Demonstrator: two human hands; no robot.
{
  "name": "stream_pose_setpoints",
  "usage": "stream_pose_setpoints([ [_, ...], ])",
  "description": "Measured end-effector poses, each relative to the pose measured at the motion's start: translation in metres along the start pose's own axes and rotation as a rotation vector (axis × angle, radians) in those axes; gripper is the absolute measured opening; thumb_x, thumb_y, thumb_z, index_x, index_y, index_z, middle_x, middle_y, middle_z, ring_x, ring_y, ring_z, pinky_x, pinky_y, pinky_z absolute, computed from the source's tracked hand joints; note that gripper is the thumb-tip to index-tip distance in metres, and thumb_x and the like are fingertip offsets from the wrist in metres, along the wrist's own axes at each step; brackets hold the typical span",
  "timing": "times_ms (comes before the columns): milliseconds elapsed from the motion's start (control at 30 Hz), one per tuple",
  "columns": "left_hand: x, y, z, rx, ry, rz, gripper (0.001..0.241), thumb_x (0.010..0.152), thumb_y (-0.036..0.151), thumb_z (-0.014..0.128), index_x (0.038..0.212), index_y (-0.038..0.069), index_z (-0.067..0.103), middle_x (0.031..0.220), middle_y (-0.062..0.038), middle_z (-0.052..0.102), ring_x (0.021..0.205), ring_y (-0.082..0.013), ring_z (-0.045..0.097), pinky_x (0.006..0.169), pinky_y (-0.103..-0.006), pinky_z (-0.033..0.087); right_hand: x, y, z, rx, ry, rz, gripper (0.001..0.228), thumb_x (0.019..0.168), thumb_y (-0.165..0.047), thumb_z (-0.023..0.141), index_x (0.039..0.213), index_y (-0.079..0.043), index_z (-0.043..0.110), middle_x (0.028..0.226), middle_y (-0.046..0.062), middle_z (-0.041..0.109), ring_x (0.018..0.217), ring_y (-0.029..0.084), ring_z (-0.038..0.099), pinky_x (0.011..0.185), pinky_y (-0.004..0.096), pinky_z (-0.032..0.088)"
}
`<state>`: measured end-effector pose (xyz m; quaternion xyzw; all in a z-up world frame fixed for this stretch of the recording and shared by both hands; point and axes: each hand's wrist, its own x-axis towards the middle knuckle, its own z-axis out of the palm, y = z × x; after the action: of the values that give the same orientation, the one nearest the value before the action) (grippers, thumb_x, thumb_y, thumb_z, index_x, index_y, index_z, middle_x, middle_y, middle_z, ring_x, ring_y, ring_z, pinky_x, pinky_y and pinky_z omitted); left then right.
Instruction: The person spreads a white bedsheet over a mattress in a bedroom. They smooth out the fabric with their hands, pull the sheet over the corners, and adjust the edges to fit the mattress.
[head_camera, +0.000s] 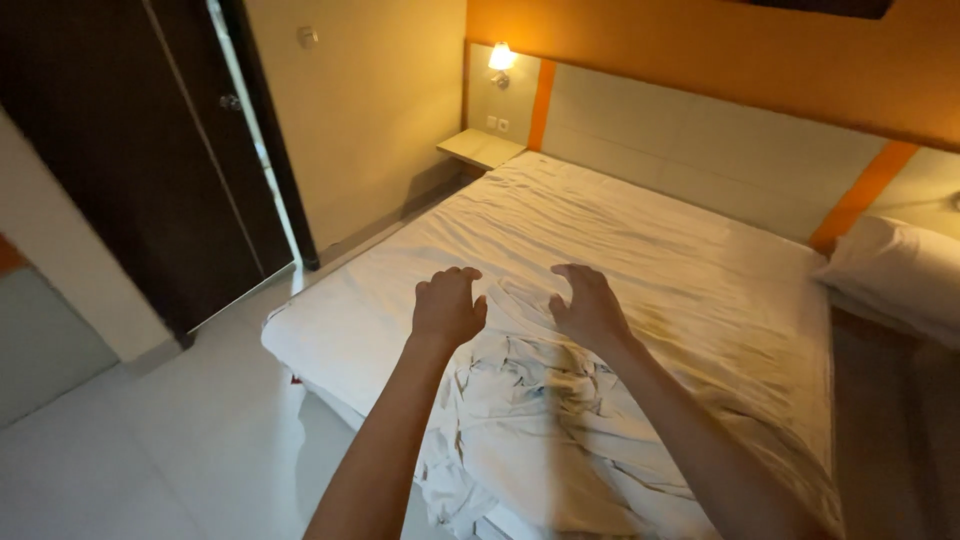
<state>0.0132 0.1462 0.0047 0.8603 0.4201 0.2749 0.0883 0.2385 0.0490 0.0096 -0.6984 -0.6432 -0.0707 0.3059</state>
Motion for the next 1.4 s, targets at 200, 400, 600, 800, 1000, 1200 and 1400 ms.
stream_pose_setpoints([
  [200,0.022,-0.008,-0.007,-0.068,0.006,0.108,0.042,0.089,0.029,0.07,0.128,0.013,0.065,0.123,-0.014,0.068,0.117,-0.0324,0.062,0.095,-0.0531,0.048,0.0,-0.025,0.006,0.065,0.016,0.052,0.053,0.09,-0.023,0.067,0.139,-0.007,0.056,0.138,0.021,0.059,0.133,0.038,0.051,0.111,0.048,0.041],
  [400,0.041,-0.034,-0.001,-0.332,0.0,0.213,0.043,0.089,0.022,0.071,0.128,0.006,0.065,0.127,-0.02,0.065,0.12,-0.0365,0.061,0.099,-0.0466,0.051,-0.016,-0.023,0.034,0.013,0.214,-0.019,0.053,0.087,-0.019,0.069,0.137,-0.005,0.058,0.138,0.022,0.06,0.132,0.04,0.053,0.112,0.048,0.041],
  [600,0.044,-0.023,0.013,-0.326,-0.106,0.297,0.044,0.088,0.022,0.069,0.129,0.009,0.064,0.126,-0.019,0.064,0.12,-0.0361,0.06,0.098,-0.0478,0.05,-0.035,-0.046,0.02,-0.088,0.215,0.175,0.049,0.087,-0.017,0.068,0.134,-0.006,0.061,0.138,0.02,0.06,0.131,0.039,0.053,0.111,0.048,0.041],
  [800,0.048,-0.003,0.039,-0.36,-0.147,0.359,0.046,0.089,0.026,0.07,0.131,0.009,0.064,0.125,-0.018,0.066,0.12,-0.0359,0.061,0.101,-0.0474,0.051,-0.056,-0.026,0.005,-0.155,0.257,0.171,0.049,0.086,-0.015,0.069,0.134,-0.004,0.061,0.138,0.021,0.061,0.131,0.04,0.054,0.113,0.048,0.04],
  [1000,0.069,0.01,0.077,-0.451,-0.052,0.521,0.04,0.089,0.024,0.07,0.126,0.01,0.066,0.133,-0.018,0.064,0.123,-0.0378,0.059,0.099,-0.0513,0.049,-0.055,0.004,-0.003,-0.176,0.279,0.231,0.05,0.086,-0.016,0.07,0.133,-0.005,0.061,0.136,0.02,0.062,0.129,0.039,0.055,0.112,0.046,0.042],
  [1200,0.082,0.006,0.076,-0.376,-0.122,0.437,0.043,0.088,0.025,0.07,0.128,0.012,0.065,0.129,-0.017,0.065,0.121,-0.0362,0.06,0.101,-0.05,0.049,-0.033,0.012,0.0,-0.14,0.249,0.226,0.048,0.086,-0.016,0.068,0.132,-0.005,0.062,0.135,0.019,0.063,0.13,0.037,0.055,0.112,0.046,0.041],
  [1400,0.094,-0.002,0.093,-0.376,-0.12,0.488,0.044,0.088,0.023,0.072,0.128,0.008,0.064,0.132,-0.018,0.064,0.121,-0.0375,0.06,0.099,-0.0502,0.049,-0.033,0.02,0.01,-0.16,0.251,0.251,0.046,0.089,-0.019,0.068,0.133,-0.005,0.061,0.138,0.019,0.061,0.131,0.038,0.054,0.113,0.047,0.041],
])
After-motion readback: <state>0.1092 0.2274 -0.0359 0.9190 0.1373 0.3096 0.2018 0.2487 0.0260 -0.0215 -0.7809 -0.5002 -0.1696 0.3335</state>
